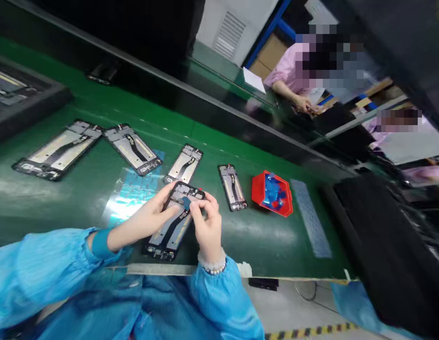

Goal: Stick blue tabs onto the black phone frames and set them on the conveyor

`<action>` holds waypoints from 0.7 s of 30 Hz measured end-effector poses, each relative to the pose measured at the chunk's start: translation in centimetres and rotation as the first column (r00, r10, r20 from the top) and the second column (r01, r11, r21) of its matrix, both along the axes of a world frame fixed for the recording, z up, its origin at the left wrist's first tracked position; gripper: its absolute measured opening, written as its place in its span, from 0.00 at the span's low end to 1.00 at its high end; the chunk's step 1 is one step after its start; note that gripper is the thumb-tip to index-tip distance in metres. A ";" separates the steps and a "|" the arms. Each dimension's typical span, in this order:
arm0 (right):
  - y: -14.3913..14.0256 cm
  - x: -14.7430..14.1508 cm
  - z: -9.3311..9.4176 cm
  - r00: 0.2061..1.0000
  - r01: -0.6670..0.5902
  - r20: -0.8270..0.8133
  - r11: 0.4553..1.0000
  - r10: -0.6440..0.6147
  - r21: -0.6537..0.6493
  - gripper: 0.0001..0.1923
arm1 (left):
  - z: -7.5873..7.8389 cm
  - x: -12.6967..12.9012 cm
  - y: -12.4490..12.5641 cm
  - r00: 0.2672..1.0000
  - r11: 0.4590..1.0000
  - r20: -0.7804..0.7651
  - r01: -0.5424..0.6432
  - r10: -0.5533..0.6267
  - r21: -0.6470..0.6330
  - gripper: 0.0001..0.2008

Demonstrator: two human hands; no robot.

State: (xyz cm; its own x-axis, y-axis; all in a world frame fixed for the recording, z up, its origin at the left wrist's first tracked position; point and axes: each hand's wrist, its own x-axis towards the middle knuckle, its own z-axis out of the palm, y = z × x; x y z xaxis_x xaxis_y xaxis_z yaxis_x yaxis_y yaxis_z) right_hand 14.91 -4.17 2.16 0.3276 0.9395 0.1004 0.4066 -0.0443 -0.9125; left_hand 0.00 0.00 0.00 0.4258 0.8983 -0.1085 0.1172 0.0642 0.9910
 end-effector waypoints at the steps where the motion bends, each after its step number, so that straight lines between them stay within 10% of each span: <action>1: 0.2 -0.1 0.1 1.000 -0.010 0.007 1.000 0.010 0.013 0.10 | 0.1 -0.1 0.0 1.000 1.000 -0.020 0.007 -0.006 0.012 0.35; 21: 1.5 -0.2 0.7 0.995 -0.095 -0.020 0.994 0.094 -0.046 0.08 | 1.4 -0.5 0.2 0.990 0.997 -0.130 0.065 -0.059 0.045 0.33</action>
